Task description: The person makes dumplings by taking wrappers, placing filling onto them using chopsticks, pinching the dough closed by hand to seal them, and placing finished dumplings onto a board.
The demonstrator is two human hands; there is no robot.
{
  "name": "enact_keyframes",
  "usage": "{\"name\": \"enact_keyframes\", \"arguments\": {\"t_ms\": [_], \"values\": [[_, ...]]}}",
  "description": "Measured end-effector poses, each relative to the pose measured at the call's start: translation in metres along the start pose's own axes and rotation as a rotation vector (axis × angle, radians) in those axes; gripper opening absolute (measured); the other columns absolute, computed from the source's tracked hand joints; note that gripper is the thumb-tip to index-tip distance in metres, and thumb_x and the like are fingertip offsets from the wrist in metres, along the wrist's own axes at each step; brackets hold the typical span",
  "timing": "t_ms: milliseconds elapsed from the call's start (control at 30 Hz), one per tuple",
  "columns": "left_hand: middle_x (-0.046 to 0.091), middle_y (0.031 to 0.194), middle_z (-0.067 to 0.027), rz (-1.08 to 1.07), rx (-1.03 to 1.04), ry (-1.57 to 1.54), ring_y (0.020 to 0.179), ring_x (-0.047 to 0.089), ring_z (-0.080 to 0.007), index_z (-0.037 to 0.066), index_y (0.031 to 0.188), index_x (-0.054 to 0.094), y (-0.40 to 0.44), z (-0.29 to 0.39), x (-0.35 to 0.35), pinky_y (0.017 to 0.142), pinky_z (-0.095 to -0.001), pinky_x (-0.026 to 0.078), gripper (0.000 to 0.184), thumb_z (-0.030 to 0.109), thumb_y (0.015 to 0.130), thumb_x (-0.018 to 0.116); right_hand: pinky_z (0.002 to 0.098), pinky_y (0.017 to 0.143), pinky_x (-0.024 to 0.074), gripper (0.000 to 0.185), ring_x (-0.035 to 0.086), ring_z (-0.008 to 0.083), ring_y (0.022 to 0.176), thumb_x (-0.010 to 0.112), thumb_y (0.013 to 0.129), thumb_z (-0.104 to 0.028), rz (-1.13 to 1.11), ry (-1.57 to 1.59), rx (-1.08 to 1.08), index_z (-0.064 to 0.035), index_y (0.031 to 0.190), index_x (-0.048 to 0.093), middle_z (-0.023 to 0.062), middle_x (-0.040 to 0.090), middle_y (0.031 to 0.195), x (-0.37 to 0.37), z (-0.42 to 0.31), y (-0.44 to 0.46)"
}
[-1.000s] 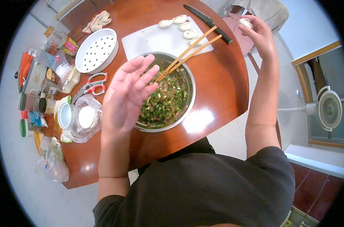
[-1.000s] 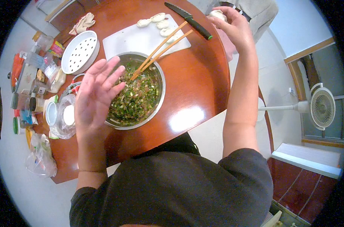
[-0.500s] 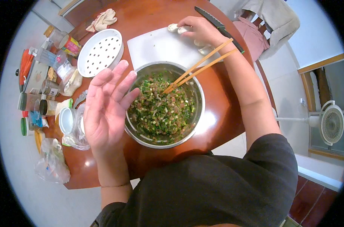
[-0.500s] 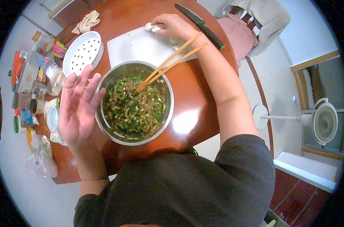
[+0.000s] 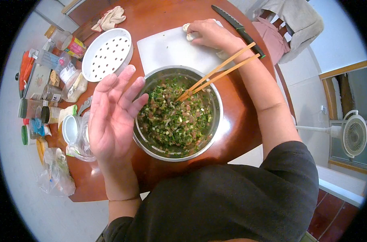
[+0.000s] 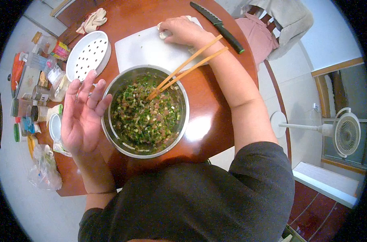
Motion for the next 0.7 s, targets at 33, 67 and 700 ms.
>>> {"name": "enact_keyframes", "arguments": {"t_ms": [33, 67, 700], "values": [[0.037, 0.139, -0.0264, -0.001, -0.002, -0.001, 0.123, 0.047, -0.0380, 0.001, 0.131, 0.038, 0.000, 0.000, 0.000, 0.098, -0.0485, 0.044, 0.036, 0.019, 0.100, 0.039, 0.0387, 0.086, 0.0462, 0.029, 0.060, 0.0317, 0.098, 0.070, 0.074, -0.014, -0.013, -0.019, 0.015, -0.0035, 0.100, 0.064, 0.0138, 0.064, 0.100, -0.003, -0.002, -0.002], [0.038, 0.139, -0.0263, -0.004, -0.005, -0.003, 0.123, 0.047, -0.0378, 0.001, 0.131, 0.039, 0.000, 0.001, 0.001, 0.098, -0.0483, 0.044, 0.036, 0.019, 0.100, 0.039, 0.0389, 0.087, 0.0458, 0.029, 0.059, 0.0314, 0.099, 0.070, 0.075, -0.015, -0.025, -0.039, 0.030, -0.0036, 0.101, 0.064, 0.0136, 0.064, 0.101, -0.006, -0.004, -0.003], [0.058, 0.119, -0.0179, 0.169, 0.274, 0.524, 0.103, 0.061, -0.0235, 0.000, 0.122, 0.049, -0.014, 0.054, -0.035, 0.086, -0.0373, 0.053, 0.029, 0.014, 0.097, 0.049, 0.0260, 0.066, 0.0459, 0.057, 0.053, 0.0113, 0.077, 0.066, 0.086, -0.030, 0.119, 1.399, 0.537, -0.0023, 0.132, 0.048, 0.0009, 0.058, 0.097, -0.018, -0.071, -0.142]]}}
Point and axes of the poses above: each hand's wrist, its own y-axis towards the middle knuckle, its own x-axis out of the palm, z = x × y, the point moved 4 cm from there along y, towards the middle knuckle
